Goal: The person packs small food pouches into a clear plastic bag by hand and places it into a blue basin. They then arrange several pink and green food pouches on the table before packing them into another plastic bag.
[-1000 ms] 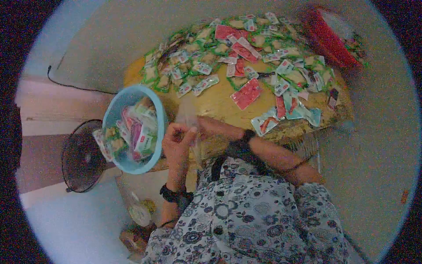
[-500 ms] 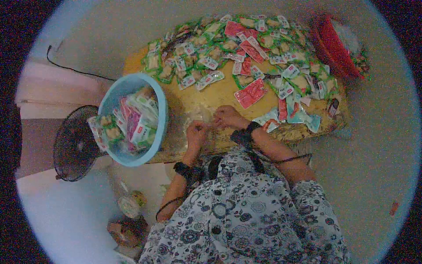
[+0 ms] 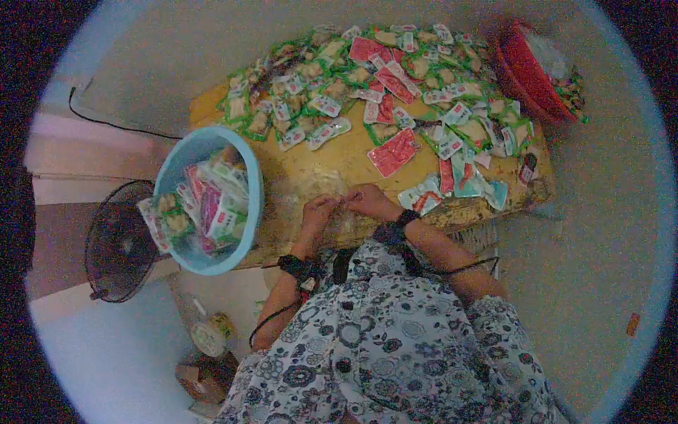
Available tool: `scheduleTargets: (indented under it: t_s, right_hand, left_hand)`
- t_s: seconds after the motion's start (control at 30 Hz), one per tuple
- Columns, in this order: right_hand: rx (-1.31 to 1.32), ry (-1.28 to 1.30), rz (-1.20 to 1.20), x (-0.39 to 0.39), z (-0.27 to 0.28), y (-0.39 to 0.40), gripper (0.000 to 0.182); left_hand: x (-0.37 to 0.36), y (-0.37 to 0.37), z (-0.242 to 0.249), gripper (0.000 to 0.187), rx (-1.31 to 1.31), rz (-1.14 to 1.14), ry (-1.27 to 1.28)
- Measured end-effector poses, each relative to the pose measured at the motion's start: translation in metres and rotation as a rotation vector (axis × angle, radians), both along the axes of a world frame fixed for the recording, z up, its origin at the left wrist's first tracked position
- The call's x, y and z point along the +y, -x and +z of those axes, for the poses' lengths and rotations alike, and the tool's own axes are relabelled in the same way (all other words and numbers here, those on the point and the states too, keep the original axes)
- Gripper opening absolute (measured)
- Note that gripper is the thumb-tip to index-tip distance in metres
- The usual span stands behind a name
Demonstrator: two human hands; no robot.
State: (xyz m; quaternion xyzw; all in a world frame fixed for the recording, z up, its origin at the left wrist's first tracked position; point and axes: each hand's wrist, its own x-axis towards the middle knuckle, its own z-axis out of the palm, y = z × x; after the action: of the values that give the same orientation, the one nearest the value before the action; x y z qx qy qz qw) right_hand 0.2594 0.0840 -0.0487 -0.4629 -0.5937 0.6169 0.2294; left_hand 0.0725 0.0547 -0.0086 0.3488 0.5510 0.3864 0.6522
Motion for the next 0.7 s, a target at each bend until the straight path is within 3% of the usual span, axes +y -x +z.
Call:
scheduleTargets:
  t_s: [0.17, 0.27, 0.37, 0.47, 0.57, 0.7]
  right_hand:
    - [-0.297, -0.086, 0.176, 0.011, 0.002, 0.001, 0.020]
    - [-0.148, 0.052, 0.086, 0.006, -0.002, -0.003, 0.021]
    - [0.012, 0.298, 0.016, 0.002, 0.018, -0.005, 0.021]
    - [0.050, 0.319, 0.050, 0.005, 0.009, -0.010, 0.022]
    - [-0.033, 0.371, -0.037, 0.008, 0.026, -0.010, 0.022]
    - [-0.204, 0.278, 0.064, 0.009, 0.022, -0.009, 0.021]
  left_hand:
    - [0.003, 0.002, -0.004, 0.015, 0.107, -0.061, -0.075]
    - [0.005, 0.003, -0.001, 0.013, 0.101, -0.153, 0.047]
    - [0.003, -0.001, -0.012, 0.015, 0.206, -0.117, -0.039]
    - [0.002, 0.001, -0.017, 0.014, 0.181, -0.111, -0.150]
    - [0.002, 0.002, -0.040, 0.014, 0.263, -0.170, -0.229]
    - [-0.001, 0.001, -0.026, 0.013, 0.194, -0.192, -0.077]
